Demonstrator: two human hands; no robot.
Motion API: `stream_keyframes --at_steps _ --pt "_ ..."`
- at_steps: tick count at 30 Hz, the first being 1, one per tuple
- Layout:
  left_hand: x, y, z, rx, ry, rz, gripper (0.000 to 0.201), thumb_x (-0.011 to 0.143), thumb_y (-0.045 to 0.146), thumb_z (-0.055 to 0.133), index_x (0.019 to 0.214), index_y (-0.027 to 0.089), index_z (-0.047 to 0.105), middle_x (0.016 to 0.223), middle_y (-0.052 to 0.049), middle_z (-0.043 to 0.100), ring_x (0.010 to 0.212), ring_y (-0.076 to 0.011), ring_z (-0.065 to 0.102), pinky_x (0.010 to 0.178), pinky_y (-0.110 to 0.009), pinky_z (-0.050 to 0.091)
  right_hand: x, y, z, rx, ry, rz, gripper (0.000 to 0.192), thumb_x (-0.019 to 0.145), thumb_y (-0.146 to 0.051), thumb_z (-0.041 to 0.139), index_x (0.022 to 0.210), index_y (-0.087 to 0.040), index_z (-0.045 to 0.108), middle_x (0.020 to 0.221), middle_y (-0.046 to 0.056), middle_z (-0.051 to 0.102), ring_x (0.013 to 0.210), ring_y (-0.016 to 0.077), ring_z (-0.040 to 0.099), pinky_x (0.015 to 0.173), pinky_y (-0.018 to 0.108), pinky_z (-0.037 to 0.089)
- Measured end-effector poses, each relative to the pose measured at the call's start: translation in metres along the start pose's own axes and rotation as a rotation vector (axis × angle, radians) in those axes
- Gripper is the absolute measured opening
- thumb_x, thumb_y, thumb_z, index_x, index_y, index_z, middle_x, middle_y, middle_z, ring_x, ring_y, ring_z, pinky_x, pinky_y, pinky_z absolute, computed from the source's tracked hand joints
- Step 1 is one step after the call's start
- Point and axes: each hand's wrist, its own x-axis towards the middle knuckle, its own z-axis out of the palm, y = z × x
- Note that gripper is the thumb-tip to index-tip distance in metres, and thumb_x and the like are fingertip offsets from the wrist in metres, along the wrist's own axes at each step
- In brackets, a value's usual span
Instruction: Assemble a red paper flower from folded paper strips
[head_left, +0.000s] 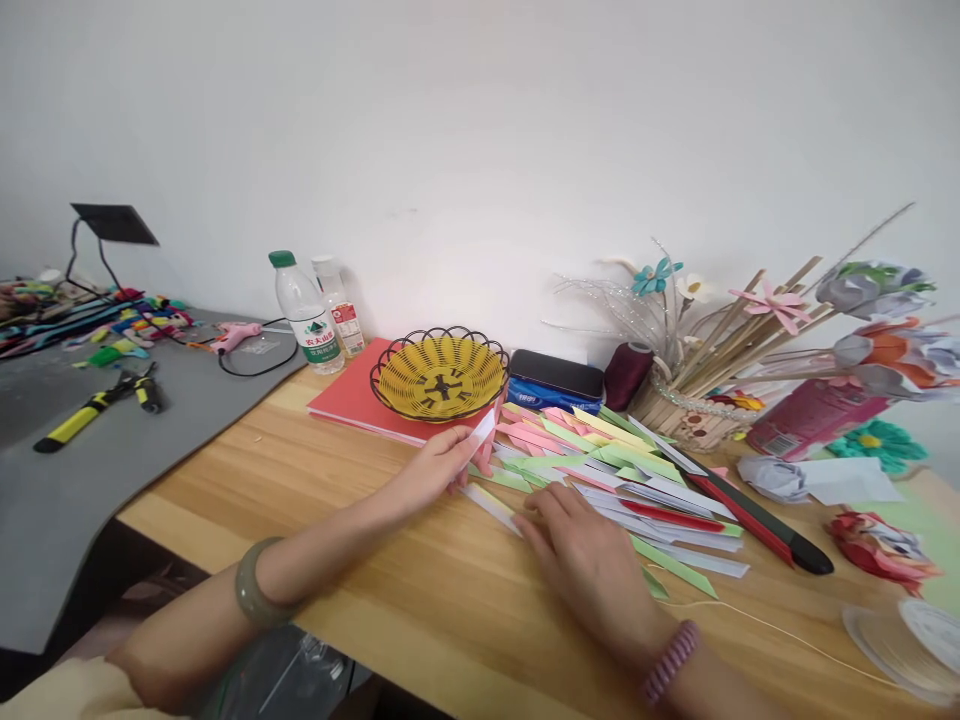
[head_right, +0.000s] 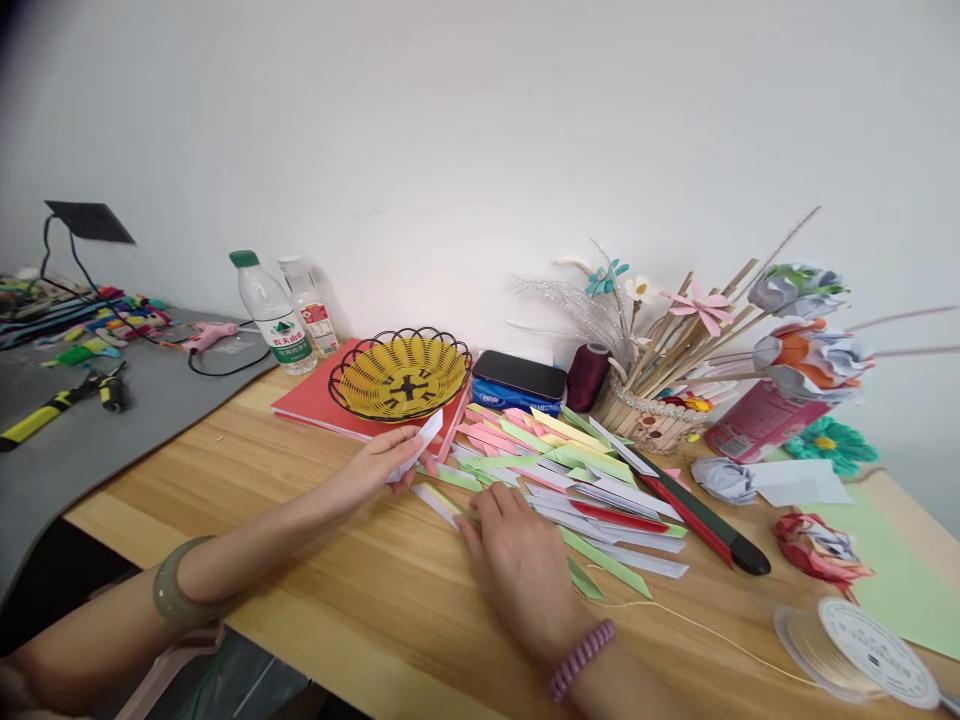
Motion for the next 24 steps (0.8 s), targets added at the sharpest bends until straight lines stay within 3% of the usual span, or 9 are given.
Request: stream_keyframes --at_steps 7,9,16,24 --pt "0.022 0.025 0.018 -0.102 0.008 -0.039 0.016 0.079 0.021 0.047 0.068 0.011 0.054 0.062 -0.001 0.057 0.047 -0.0057 0.045 0.045 -0.018 0.036 0.032 0.07 -0.024 -0.023 0.064 0.213 0.021 0.086 -0.024 0.042 0.082 -0.019 0.062 0.083 0.004 0.064 0.073 0.0174 0.059 0.057 0.027 0.04" --pt "0.033 0.032 0.024 -0.137 0.017 -0.037 0.014 0.079 0.016 0.044 0.076 0.012 0.056 0.063 -0.001 0.057 0.048 -0.0065 0.048 0.046 -0.019 0.038 0.042 0.083 -0.023 -0.032 0.059 0.205 0.022 0.086 -0.024 0.041 0.087 -0.02 0.063 0.087 0.004 0.064 0.077 0.017 0.059 0.06 0.027 0.04" --pt "0.064 0.046 0.045 -0.22 -0.041 -0.02 0.019 0.078 0.012 0.046 0.091 0.011 0.06 0.074 -0.005 0.062 0.053 -0.0085 0.053 0.047 -0.021 0.045 0.063 0.085 -0.007 -0.143 0.043 0.154 0.027 0.089 -0.024 0.039 0.087 -0.019 0.065 0.084 0.008 0.061 0.084 0.0197 0.055 0.058 0.027 0.036" --pt "0.073 0.036 0.042 -0.251 -0.055 -0.047 0.017 0.077 0.01 0.047 0.088 0.011 0.06 0.071 -0.004 0.061 0.052 -0.0073 0.052 0.047 -0.019 0.044 0.069 0.087 -0.003 -0.211 0.098 0.18 0.028 0.088 -0.024 0.041 0.072 -0.017 0.062 0.078 0.009 0.06 0.079 0.0188 0.053 0.051 0.026 0.028"
